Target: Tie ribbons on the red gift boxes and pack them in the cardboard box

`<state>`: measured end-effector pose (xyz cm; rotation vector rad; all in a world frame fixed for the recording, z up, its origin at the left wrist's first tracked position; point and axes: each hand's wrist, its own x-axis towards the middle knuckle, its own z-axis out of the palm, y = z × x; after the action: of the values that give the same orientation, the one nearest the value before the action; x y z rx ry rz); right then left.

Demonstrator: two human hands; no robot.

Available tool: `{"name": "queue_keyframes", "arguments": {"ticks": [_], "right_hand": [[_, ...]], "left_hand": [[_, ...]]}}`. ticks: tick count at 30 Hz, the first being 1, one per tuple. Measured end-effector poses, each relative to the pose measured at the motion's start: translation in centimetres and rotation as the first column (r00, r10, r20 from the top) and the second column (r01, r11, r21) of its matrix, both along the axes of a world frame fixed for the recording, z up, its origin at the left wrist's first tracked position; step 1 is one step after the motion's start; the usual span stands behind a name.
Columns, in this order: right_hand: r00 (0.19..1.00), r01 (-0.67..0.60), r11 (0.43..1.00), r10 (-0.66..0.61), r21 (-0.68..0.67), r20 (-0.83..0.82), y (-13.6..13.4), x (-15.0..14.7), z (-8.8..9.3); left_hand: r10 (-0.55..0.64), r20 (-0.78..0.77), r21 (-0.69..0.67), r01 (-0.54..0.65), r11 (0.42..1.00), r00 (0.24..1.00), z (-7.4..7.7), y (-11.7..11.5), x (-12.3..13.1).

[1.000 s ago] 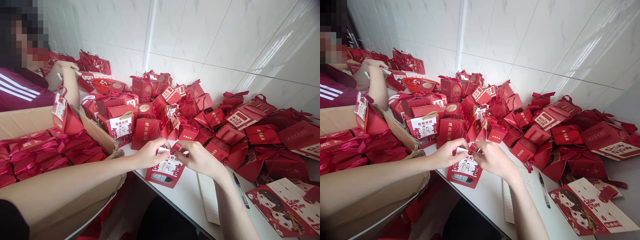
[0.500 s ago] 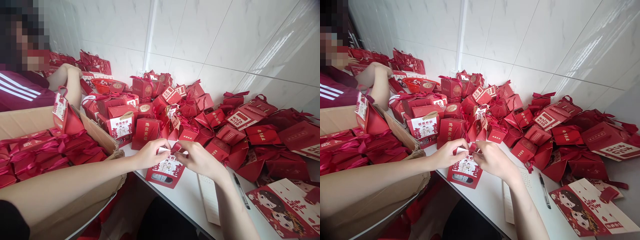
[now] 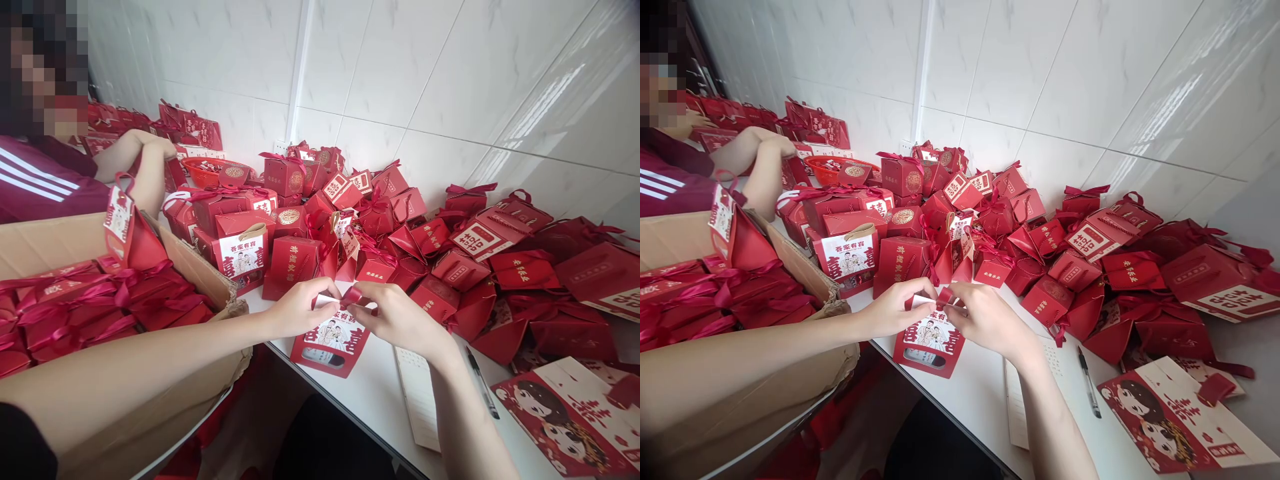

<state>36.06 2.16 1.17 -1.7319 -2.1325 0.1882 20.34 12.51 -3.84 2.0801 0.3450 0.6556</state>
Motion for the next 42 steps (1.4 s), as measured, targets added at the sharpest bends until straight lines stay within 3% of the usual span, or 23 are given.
{"name": "queue_keyframes", "arguments": {"ticks": [13,27,42], "right_hand": [[0.999,0.051,0.999,-0.051,-0.005,0.002,-0.15,-0.34,0.04],[0.996,-0.064,0.998,0.064,0.001,0.055,0.04,0.06,-0.21],[0.998,-0.054,0.998,0.053,0.020,0.021,0.04,0.12,-0.04]], "left_hand": [[-0.010,0.030,0.046,0.009,0.999,0.999,0.16,-0.03,-0.07],[-0.022,-0.030,0.039,0.023,0.999,0.999,0.17,0.14,-0.10],[0.019,-0.043,-0.017,-0.020,1.000,0.999,-0.11,-0.05,-0.06]]}}
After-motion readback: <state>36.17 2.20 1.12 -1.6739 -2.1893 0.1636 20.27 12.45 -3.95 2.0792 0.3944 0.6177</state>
